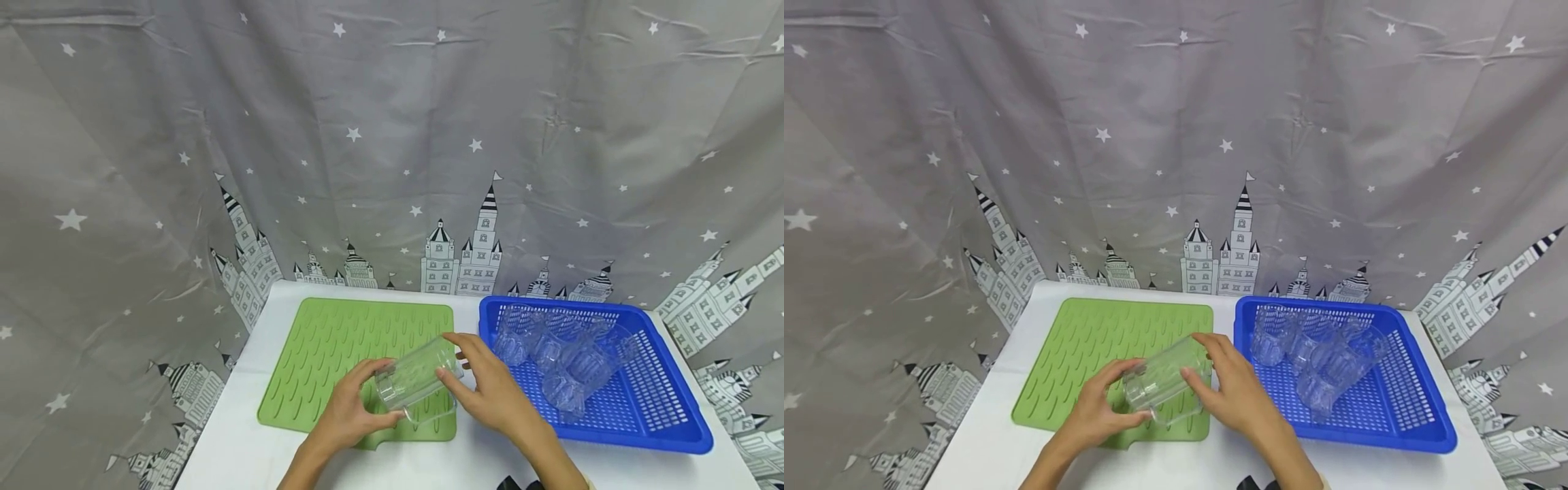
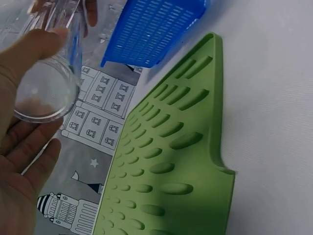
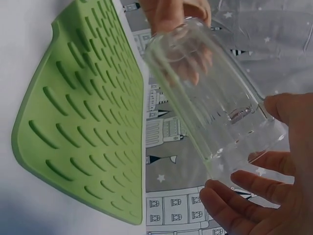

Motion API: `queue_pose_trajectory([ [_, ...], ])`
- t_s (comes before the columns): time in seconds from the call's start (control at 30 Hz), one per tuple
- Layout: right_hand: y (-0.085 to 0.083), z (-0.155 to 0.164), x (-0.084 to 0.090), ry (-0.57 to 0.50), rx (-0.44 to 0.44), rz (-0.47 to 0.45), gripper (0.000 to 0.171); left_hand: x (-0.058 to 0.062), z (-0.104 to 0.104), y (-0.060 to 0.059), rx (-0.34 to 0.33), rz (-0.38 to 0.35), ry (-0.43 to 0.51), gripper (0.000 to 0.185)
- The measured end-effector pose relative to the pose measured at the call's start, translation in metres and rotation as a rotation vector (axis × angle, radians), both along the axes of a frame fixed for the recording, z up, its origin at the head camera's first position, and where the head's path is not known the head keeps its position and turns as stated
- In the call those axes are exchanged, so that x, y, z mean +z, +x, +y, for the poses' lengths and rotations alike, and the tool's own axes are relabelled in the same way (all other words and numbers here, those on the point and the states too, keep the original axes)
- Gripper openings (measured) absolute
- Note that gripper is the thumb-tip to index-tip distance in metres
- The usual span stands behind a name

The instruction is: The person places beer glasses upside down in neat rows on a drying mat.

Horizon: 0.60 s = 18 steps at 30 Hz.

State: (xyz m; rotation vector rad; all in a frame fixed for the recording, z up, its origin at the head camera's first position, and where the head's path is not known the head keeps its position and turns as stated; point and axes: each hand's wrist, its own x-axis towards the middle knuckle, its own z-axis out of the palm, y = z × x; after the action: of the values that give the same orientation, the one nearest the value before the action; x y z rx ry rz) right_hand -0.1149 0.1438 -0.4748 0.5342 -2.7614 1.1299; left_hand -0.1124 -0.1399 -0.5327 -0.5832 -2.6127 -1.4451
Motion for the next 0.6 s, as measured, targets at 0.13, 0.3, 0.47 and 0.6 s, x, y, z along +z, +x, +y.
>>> queue_pose_trajectory([
  [0.13,0.001,0.003,-0.001,0.013,-0.014,0.010,0.060,0.004,-0.003,-0.001,0.009,0.027,0.063,0.086],
  [0.3,0.002,0.006,-0.003,0.049,-0.018,-0.012,0.057,0.013,-0.009,-0.001,0.105,0.102,0.079,0.085],
  [0.47,0.004,0.009,-0.006,0.075,-0.018,-0.008,0.053,0.022,-0.014,-0.002,0.162,0.186,0.080,0.087],
  [0.6,0.005,0.009,-0.008,0.076,-0.018,0.017,0.050,0.025,-0.015,-0.004,0.155,0.209,0.106,0.085],
])
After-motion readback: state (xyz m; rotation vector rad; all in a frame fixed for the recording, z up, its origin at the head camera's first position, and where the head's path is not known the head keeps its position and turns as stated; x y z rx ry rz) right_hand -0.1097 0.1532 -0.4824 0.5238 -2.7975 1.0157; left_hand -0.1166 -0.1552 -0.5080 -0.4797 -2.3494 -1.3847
